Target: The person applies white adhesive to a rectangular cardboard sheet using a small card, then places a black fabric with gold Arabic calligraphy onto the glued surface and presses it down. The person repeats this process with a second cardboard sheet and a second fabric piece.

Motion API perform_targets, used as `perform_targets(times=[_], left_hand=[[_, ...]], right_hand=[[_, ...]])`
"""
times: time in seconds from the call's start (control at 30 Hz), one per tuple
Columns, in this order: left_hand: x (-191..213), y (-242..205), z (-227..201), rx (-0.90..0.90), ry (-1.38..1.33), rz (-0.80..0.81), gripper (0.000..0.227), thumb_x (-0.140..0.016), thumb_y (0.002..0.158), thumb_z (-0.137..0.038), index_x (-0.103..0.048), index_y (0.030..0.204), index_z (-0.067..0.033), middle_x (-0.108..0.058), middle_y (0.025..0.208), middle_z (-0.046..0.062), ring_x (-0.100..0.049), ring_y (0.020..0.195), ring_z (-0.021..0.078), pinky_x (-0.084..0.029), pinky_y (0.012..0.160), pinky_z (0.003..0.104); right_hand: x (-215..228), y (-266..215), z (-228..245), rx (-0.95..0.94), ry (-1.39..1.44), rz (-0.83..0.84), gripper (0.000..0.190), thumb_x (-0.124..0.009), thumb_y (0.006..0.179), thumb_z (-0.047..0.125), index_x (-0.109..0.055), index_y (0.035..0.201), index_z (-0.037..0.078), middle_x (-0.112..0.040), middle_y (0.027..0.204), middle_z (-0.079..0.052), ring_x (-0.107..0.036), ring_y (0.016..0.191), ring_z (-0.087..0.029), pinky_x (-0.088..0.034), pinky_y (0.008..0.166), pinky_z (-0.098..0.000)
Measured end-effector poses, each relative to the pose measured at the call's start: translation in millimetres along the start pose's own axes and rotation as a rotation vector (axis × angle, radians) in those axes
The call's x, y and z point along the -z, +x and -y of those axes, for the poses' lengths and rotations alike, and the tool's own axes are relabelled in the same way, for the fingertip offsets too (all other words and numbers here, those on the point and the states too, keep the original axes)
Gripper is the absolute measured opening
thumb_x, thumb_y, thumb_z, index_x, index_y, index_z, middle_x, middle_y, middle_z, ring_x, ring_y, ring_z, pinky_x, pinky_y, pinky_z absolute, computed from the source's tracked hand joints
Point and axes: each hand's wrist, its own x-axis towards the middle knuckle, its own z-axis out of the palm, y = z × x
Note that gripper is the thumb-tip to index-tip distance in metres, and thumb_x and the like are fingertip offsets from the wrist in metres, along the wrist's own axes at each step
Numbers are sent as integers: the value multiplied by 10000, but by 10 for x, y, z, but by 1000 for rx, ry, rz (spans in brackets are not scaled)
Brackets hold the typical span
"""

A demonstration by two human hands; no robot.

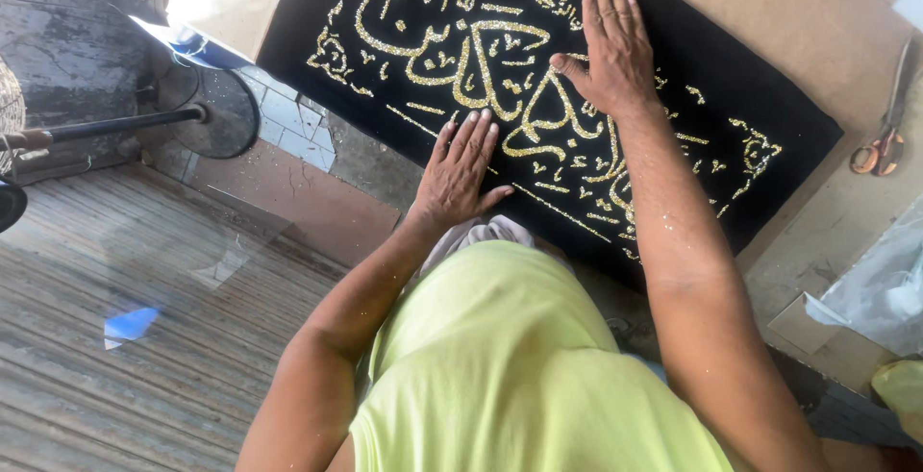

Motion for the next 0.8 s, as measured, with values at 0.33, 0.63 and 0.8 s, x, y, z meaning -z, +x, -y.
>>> perform_targets(times=[0.33, 0.63, 0.8], left_hand=[[-30, -110, 219, -135, -26, 5, 933, -403, 1029, -697, -272, 1624, 10, -202, 1721, 175, -141, 1608, 297, -81, 1307, 483], [292, 24, 647, 134, -45, -102, 1004, -436, 1001, -732, -232, 1614, 38, -192, 1703, 205, -140, 1595, 319, -95, 1295, 494], [267, 11, 680, 162, -49, -46, 1026, -431, 985, -754, -222, 1621, 24, -186, 1706, 203, -138, 1597, 317, -94, 1298, 484]], right_hand=[[70, 42, 160, -88, 7, -4, 1076, -390, 1005, 783, -196, 1670, -40, -145, 1755, -212, -109, 1628, -351, -85, 1325, -526], [129, 691, 605, 44, 51, 3, 1060, -358, 1035, 790, -193, 1659, -51, -170, 1748, -226, -130, 1628, -364, -77, 1332, -509], [30, 776, 614, -27, 18, 29, 1045, -364, 1029, 804, -204, 1660, -13, -214, 1733, -224, -156, 1616, -372, -84, 1328, -506]])
